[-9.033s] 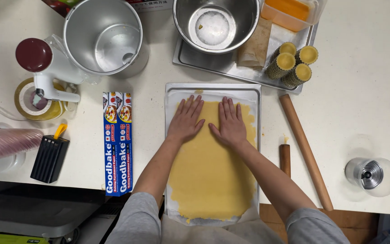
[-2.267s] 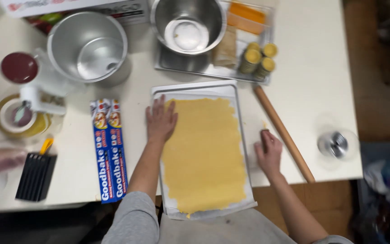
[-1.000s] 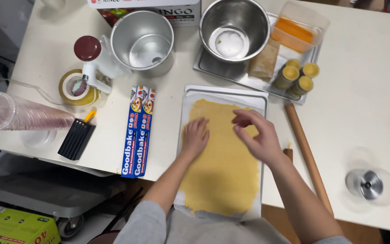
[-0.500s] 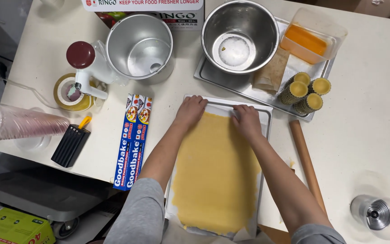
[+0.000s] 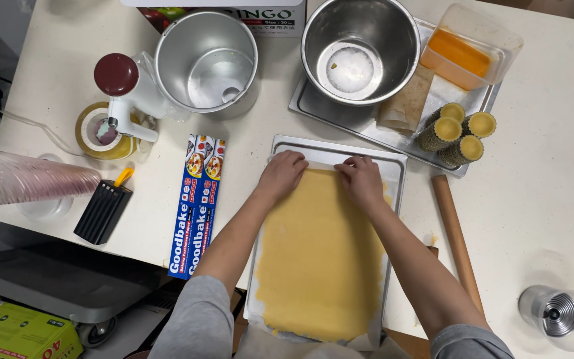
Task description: Preparing and smoothing a sheet of dough on a baking tray.
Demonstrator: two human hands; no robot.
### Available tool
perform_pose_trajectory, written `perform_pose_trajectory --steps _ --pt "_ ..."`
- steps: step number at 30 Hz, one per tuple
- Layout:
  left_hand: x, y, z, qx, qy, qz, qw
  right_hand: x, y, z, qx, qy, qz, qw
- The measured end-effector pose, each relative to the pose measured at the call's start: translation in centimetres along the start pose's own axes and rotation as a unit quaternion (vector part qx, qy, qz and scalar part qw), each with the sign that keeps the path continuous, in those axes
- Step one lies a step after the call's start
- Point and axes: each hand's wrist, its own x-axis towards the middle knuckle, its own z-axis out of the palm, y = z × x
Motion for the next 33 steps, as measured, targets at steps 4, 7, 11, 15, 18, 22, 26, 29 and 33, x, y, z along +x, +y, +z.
perform_pose_trajectory --steps 4,7,11,15,18,22,26,29,33 --pt "-1.2 0.7 0.2 0.003 0.024 0.018 1.0 -1.2 -1.6 -0.7 -0.011 0.006 -0.005 1.0" --pt "-1.4 1.5 -0.4 0.008 0.012 0.01 1.0 -1.9 -2.4 -0.9 -0.034 0.007 -0.014 0.999" --pt "-1.9 1.1 0.6 0.036 -0.011 0.006 0.999 -1.9 -3.0 -0.7 -0.053 -0.004 -0.021 0.998" --pt "-1.9 0.8 1.8 0.091 -0.022 0.029 0.995 -1.0 -3.2 1.5 -0.077 -0.054 -0.004 0.996" --pt "-2.0 0.8 2.3 0.111 -0.027 0.042 0.993 -0.3 -4.3 3.3 -0.088 -0.078 -0.026 0.993" --pt "-1.9 0.9 2.2 0.108 -0.044 0.045 0.992 -0.7 -5.6 4.0 -0.084 -0.123 -0.004 0.989" --pt "-2.4 0.9 2.6 0.114 -0.043 0.042 0.992 -1.7 -5.8 4.5 -0.102 -0.112 -0.006 0.988" --pt "-2.6 0.7 3.3 0.134 -0.033 0.042 0.989 -1.7 -6.0 4.5 -0.127 -0.117 -0.013 0.985" --pt "-2.9 0.5 4.2 0.16 -0.03 0.026 0.986 -2.0 -6.2 4.8 -0.135 -0.136 -0.002 0.981"
